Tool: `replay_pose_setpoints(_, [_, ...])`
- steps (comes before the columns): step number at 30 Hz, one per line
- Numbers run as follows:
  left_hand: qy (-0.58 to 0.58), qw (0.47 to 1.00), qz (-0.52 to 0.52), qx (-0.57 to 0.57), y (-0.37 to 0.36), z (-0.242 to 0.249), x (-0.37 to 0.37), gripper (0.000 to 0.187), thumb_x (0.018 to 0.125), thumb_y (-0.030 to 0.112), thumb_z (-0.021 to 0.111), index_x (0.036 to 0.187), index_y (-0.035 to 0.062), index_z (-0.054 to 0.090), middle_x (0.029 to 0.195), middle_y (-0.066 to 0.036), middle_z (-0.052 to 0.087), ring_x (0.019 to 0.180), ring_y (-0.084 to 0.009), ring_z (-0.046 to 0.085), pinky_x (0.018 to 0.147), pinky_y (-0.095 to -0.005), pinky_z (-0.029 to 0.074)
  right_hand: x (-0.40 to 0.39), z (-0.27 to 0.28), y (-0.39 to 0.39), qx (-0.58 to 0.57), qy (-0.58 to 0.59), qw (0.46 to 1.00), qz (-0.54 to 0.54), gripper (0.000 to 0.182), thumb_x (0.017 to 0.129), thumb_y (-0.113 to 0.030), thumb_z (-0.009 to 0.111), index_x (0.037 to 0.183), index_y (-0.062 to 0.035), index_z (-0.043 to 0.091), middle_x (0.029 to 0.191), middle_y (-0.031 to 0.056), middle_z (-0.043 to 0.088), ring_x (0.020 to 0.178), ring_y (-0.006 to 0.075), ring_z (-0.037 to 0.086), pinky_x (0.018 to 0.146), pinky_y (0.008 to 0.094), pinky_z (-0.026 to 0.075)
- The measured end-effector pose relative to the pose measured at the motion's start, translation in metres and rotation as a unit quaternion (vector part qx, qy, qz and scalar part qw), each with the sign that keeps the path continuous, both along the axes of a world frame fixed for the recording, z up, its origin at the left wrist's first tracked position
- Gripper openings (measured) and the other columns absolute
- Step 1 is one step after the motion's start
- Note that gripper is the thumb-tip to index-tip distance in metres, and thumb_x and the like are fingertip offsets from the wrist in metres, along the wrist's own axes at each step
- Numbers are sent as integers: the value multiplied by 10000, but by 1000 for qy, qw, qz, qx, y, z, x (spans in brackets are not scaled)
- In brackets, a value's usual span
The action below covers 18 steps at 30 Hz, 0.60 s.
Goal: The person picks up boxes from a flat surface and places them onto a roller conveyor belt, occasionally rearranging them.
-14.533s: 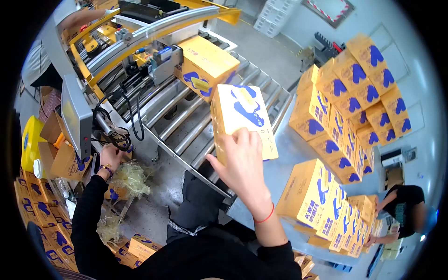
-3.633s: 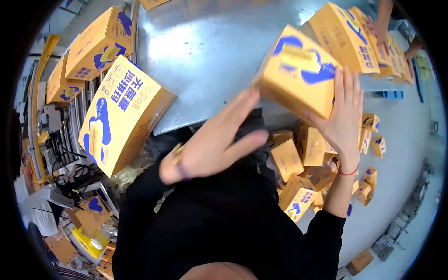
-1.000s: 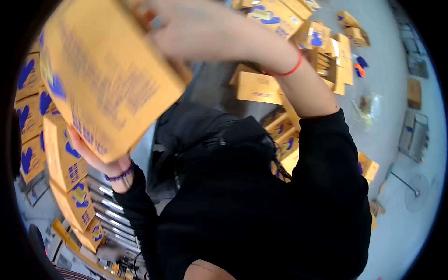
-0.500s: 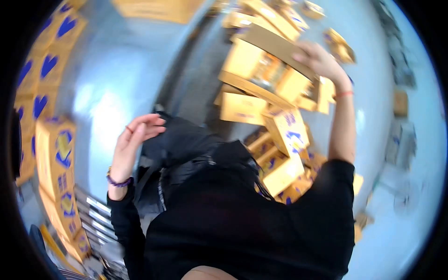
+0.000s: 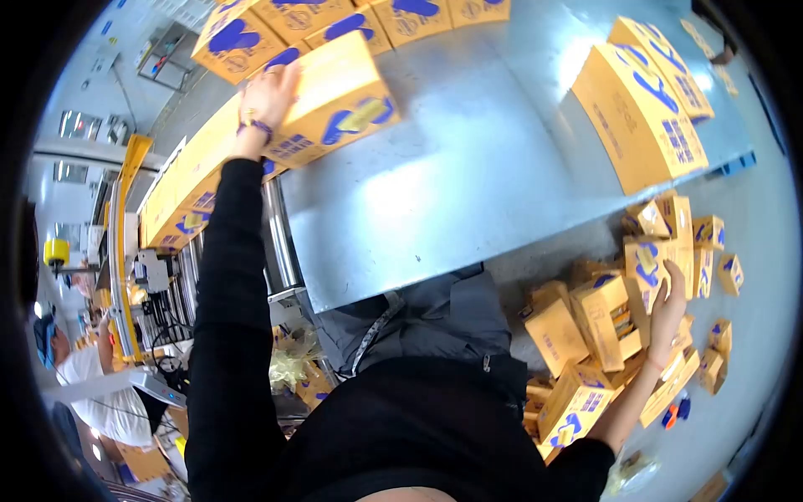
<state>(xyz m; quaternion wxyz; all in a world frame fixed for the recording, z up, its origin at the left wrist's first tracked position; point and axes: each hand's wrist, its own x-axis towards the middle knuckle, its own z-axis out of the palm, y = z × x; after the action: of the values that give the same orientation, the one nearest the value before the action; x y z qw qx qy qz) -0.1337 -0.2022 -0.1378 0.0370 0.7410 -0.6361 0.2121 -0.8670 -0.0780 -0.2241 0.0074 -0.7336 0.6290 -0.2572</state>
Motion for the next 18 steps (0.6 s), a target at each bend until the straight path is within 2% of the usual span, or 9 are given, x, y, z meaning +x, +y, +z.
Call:
replay_pose_setpoints(1, [79, 987, -32, -134, 35, 3, -73, 532, 944, 494, 574, 1253, 63, 608, 1235, -206, 600, 1134, -411, 578, 1032, -525, 402, 49, 40, -7, -65, -46, 996, 47, 270, 936, 84, 549, 1172, 3, 654, 1204, 154, 676, 1172, 286, 627, 989, 352, 488])
replay_pose_setpoints(2, [-133, 977, -133, -98, 52, 17, -70, 475, 879, 389, 672, 1243, 92, 600, 1191, -178, 602, 1108, -398, 551, 928, -544, 431, 75, 58, -15, -80, -58, 993, 71, 266, 940, 71, 564, 1174, -11, 660, 1190, 137, 680, 1183, 278, 619, 1011, 361, 472])
replay_pose_setpoints(4, [115, 946, -148, -265, 89, 12, -133, 359, 871, 261, 657, 1172, 71, 607, 1113, -147, 591, 1080, -384, 526, 906, -510, 410, 139, 92, -20, -103, -79, 980, 154, 263, 934, 37, 608, 1180, -29, 671, 1197, 121, 681, 1195, 291, 613, 1026, 391, 464])
replay_pose_setpoints(7, [190, 893, -384, -138, 118, 26, -126, 299, 867, 222, 645, 1114, 56, 619, 1050, -161, 635, 1022, -379, 570, 958, -513, 412, 254, 152, -39, -114, -24, 928, 355, 493, 853, -118, 756, 1319, -66, 604, 1388, 144, 576, 1334, 380, 493, 1114, 523, 366])
replay_pose_setpoints(9, [241, 934, -246, -94, 97, 43, -88, 315, 933, 303, 593, 1125, 59, 644, 1142, -169, 664, 1095, -359, 599, 1008, -493, 424, 310, 143, -46, -33, 14, 925, 377, 782, 785, -311, 815, 1460, -110, 474, 1540, 183, 395, 1443, 435, 313, 1175, 605, 219])
replay_pose_setpoints(12, [132, 956, -81, -248, 40, 44, 1, 399, 991, 417, 512, 1119, 78, 682, 1236, -172, 657, 1188, -347, 584, 1019, -436, 439, 340, 125, -44, -1, 164, 921, 353, 913, 782, -453, 789, 1534, -150, 370, 1593, 207, 276, 1475, 452, 221, 1181, 635, 172])
replay_pose_setpoints(14, [182, 978, 92, -38, 43, 35, 10, 543, 1018, 494, 439, 1211, 43, 672, 1310, -192, 633, 1239, -357, 566, 1105, -551, 318, 331, 121, -50, 6, 185, 930, 317, 936, 774, -473, 784, 1543, -155, 355, 1596, 209, 272, 1478, 444, 226, 1183, 627, 176])
replay_pose_setpoints(15, [204, 976, 70, 6, 40, 35, 16, 541, 990, 496, 483, 1211, 35, 657, 1260, -187, 650, 1217, -352, 566, 1084, -561, 316, 331, 121, -52, 13, 204, 940, 271, 959, 766, -494, 778, 1552, -161, 340, 1600, 212, 267, 1481, 435, 231, 1185, 620, 179])
replay_pose_setpoints(18, [232, 949, -70, -203, 103, 26, -33, 405, 903, 407, 608, 1097, 54, 652, 1117, -142, 656, 1138, -351, 558, 1096, -536, 302, 304, 110, -92, 13, 202, 965, 168, 923, 843, -593, 672, 1575, -164, 308, 1609, 207, 279, 1498, 417, 221, 1181, 645, 153])
